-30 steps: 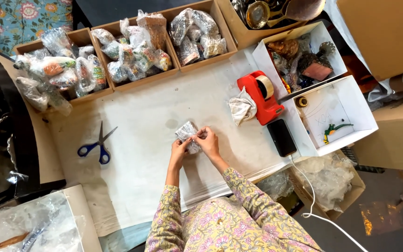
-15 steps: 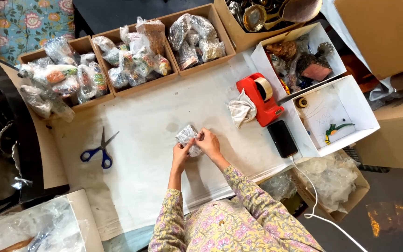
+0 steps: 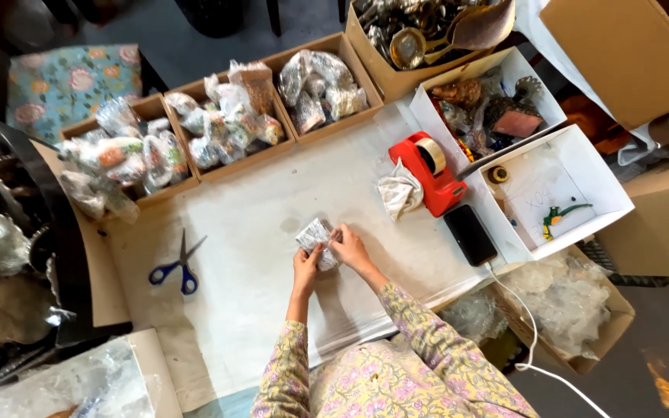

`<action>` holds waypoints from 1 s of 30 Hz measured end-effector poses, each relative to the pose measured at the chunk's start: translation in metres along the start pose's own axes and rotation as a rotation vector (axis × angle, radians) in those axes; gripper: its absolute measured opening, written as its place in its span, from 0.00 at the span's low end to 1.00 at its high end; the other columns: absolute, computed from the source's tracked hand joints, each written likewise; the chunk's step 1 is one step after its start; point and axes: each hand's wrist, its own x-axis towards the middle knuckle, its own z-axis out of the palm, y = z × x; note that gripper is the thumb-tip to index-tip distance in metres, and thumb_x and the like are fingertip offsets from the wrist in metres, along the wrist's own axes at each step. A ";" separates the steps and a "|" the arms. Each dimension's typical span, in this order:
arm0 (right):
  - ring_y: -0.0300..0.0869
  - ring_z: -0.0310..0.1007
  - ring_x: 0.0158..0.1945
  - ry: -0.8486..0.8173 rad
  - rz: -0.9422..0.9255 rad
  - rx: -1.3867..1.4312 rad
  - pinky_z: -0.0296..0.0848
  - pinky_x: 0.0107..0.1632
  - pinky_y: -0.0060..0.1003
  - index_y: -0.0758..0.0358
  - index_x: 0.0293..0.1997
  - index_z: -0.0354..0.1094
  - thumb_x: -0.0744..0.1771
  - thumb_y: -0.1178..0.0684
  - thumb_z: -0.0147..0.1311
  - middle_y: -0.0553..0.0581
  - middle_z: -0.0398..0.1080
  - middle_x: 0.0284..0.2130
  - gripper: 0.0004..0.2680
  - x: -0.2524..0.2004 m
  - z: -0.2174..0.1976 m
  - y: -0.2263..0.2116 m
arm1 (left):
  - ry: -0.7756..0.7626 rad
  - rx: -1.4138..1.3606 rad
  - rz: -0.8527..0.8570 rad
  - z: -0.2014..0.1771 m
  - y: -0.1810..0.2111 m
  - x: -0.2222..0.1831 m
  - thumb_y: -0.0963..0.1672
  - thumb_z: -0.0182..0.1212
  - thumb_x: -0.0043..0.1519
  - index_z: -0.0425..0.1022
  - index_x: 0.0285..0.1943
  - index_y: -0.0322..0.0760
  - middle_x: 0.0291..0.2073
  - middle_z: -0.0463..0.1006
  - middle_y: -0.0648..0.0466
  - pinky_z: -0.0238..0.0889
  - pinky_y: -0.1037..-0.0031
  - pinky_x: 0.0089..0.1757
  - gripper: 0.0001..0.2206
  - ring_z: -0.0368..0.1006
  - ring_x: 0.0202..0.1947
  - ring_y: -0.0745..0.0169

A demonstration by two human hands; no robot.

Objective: Wrapping small objects and a brass statue in bubble wrap at a packing station.

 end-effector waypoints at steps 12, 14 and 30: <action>0.37 0.77 0.34 0.277 0.046 0.176 0.75 0.39 0.34 0.62 0.41 0.65 0.64 0.54 0.62 0.51 0.75 0.28 0.08 -0.015 -0.046 -0.029 | 0.430 1.434 0.874 0.027 0.107 -0.056 0.37 0.56 0.60 0.71 0.70 0.42 0.63 0.77 0.49 0.66 0.63 0.58 0.25 0.72 0.63 0.55; 0.37 0.76 0.34 0.286 0.069 0.175 0.75 0.39 0.34 0.62 0.40 0.66 0.64 0.54 0.62 0.51 0.74 0.28 0.08 -0.019 -0.051 -0.043 | 0.301 1.586 0.831 0.013 0.059 -0.037 0.38 0.57 0.61 0.66 0.73 0.40 0.69 0.69 0.49 0.59 0.60 0.63 0.27 0.64 0.69 0.54; 0.52 0.66 0.57 0.009 -0.807 -0.402 0.61 0.63 0.50 0.59 0.45 0.72 0.65 0.54 0.58 0.58 0.71 0.46 0.07 0.010 0.004 -0.131 | 0.027 1.533 1.053 0.054 0.081 -0.011 0.54 0.54 0.67 0.49 0.81 0.36 0.79 0.50 0.43 0.30 0.47 0.70 0.36 0.40 0.78 0.38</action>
